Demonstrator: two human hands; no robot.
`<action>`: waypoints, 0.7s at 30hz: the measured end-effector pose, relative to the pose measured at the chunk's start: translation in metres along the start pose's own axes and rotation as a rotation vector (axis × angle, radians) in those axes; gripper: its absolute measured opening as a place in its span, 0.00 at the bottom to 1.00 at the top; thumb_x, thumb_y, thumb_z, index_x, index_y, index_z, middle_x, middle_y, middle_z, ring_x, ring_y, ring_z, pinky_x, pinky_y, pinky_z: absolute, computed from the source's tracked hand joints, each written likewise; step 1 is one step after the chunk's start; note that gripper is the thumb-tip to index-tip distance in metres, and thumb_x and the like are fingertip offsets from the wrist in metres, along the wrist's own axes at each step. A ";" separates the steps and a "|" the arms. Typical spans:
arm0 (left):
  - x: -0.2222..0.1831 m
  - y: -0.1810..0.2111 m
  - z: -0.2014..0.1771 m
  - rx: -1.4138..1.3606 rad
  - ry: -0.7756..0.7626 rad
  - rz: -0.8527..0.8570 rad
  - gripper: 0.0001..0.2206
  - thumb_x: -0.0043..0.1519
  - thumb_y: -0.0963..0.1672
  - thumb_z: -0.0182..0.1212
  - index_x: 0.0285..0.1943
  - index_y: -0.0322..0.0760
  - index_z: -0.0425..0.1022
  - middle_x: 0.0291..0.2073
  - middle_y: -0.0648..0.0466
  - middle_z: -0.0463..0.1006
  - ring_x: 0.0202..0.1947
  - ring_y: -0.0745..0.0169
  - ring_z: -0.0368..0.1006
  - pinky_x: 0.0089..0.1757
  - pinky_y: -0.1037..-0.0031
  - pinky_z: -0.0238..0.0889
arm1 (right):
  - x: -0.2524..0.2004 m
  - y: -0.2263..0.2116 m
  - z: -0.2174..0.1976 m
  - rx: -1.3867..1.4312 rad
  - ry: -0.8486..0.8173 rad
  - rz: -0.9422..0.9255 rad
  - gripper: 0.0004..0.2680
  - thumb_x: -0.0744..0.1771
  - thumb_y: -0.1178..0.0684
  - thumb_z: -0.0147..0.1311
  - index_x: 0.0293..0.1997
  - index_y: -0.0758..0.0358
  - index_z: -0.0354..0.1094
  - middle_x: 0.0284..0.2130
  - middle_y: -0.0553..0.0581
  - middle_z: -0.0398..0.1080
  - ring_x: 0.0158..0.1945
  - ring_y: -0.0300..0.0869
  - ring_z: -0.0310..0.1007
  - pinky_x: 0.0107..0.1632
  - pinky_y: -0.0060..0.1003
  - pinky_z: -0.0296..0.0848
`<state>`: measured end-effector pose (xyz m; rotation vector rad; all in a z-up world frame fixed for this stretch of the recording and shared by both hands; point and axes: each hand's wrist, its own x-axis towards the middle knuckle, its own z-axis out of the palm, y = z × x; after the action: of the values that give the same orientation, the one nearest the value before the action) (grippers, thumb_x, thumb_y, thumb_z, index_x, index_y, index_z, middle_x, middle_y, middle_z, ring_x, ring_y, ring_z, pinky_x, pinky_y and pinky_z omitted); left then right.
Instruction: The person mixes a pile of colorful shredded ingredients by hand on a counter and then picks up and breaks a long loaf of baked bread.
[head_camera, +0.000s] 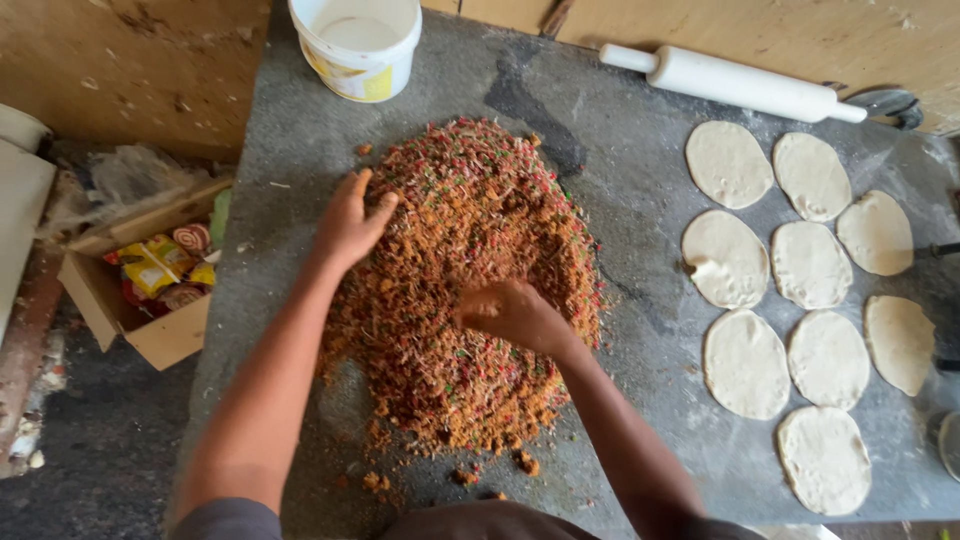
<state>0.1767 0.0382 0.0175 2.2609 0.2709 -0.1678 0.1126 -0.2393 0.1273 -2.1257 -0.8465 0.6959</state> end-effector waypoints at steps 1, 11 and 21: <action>-0.001 0.002 -0.002 -0.049 -0.066 -0.076 0.38 0.66 0.60 0.48 0.80 0.41 0.48 0.78 0.42 0.45 0.77 0.42 0.43 0.67 0.47 0.42 | 0.001 0.006 -0.001 -0.001 0.003 -0.008 0.04 0.69 0.57 0.56 0.42 0.61 0.77 0.38 0.59 0.80 0.36 0.42 0.81 0.38 0.33 0.81; 0.058 0.017 0.049 0.012 0.007 0.136 0.45 0.64 0.66 0.33 0.84 0.43 0.36 0.81 0.40 0.37 0.78 0.36 0.38 0.68 0.40 0.36 | 0.053 0.152 -0.135 0.210 0.477 0.310 0.31 0.65 0.27 0.49 0.70 0.61 0.57 0.63 0.67 0.65 0.62 0.53 0.70 0.58 0.49 0.77; 0.102 0.049 0.058 -0.136 -0.084 0.227 0.49 0.58 0.70 0.41 0.77 0.35 0.55 0.73 0.37 0.61 0.75 0.39 0.53 0.67 0.43 0.46 | 0.158 0.219 -0.107 0.350 0.376 0.054 0.28 0.70 0.26 0.39 0.66 0.61 0.68 0.67 0.64 0.68 0.74 0.56 0.62 0.76 0.60 0.55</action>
<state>0.2864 -0.0230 -0.0052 2.1247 -0.0193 -0.1202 0.3627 -0.2806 -0.0149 -1.8814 -0.4293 0.4136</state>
